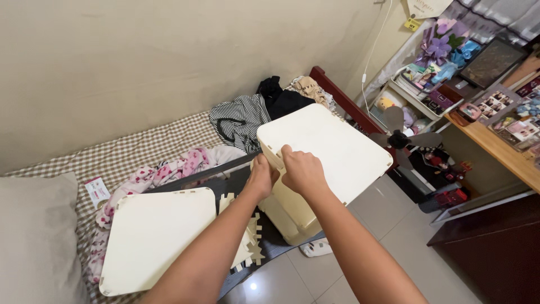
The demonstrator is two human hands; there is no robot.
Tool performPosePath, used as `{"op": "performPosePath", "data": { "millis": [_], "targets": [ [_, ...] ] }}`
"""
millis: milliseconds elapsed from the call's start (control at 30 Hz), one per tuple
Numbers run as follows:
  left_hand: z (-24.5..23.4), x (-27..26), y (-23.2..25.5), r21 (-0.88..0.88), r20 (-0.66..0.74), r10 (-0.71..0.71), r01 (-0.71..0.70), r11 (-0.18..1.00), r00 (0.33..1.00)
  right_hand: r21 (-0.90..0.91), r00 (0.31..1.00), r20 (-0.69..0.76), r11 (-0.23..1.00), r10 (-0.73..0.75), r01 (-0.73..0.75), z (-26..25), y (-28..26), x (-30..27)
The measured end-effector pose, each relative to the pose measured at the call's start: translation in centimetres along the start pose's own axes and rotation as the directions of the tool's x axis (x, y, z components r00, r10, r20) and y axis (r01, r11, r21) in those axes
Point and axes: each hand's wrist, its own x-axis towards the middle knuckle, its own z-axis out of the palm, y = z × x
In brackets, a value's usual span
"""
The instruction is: The person assembles a modular plastic storage unit by hand. They lift stacked trays, separate them, and connect corner pieces to form a vertical stack. The person repeatedly adds and removes trays and corner connectors, adjusting the structure throughout the process.
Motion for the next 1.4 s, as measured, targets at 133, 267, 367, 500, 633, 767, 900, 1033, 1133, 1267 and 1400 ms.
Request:
{"op": "performPosePath", "data": {
  "millis": [133,267,367,500,633,767,900,1033,1133,1267,1400],
  "targets": [
    [0.4,0.4,-0.4,0.0,-0.037,0.031,-0.031,1.0,0.999,0.014,0.999,-0.028,1.0,0.023,-0.023,0.3,-0.4,-0.3],
    [0.8,0.1,-0.7,-0.016,-0.109,0.091,-0.094,0.995,0.99,0.049,0.995,-0.075,0.997,0.059,-0.056,0.0,-0.9,-0.6],
    [1.6,0.1,-0.6,-0.049,-0.054,-0.017,0.015,0.999,0.998,0.112,0.955,-0.265,0.987,0.137,-0.111,-2.1,-0.6,0.7],
    [2.5,0.2,-1.4,-0.073,-0.109,0.066,-0.074,0.995,0.992,0.133,0.881,-0.463,0.99,0.1,-0.042,-6.2,0.9,2.8],
    [2.8,1.2,-2.0,-0.079,-0.142,0.113,-0.125,0.989,0.983,0.139,0.899,-0.427,0.989,0.095,-0.038,-8.2,1.4,2.3],
    [2.1,1.3,-2.4,-0.09,-0.064,0.106,-0.111,0.99,0.992,0.304,0.891,-0.402,0.949,0.209,-0.085,-8.8,1.7,0.6],
    [0.6,0.5,-3.2,-0.146,-0.083,0.138,-0.15,0.978,0.987,0.465,0.808,-0.467,0.877,0.358,-0.12,-10.3,4.1,-1.7],
    [-1.0,-0.7,-2.2,-0.294,-0.382,0.068,-0.191,0.936,0.922,0.824,0.682,-0.395,0.565,0.615,-0.032,-12.9,7.3,-5.6],
    [-2.9,-2.1,1.0,-0.46,-0.428,-0.018,-0.201,0.865,0.904,0.944,0.562,-0.329,0.284,0.759,0.168,-14.7,9.1,-9.8],
    [-6.2,-3.6,8.3,-0.533,-0.408,0.168,-0.384,0.754,0.897,0.933,0.521,-0.247,0.055,0.817,0.356,-15.2,9.9,-18.4],
    [-7.9,-6.0,14.8,-0.56,-0.006,0.281,-0.236,0.794,0.96,0.879,0.665,-0.045,-0.287,0.745,0.38,-14.0,10.0,-26.8]
  ]
}}
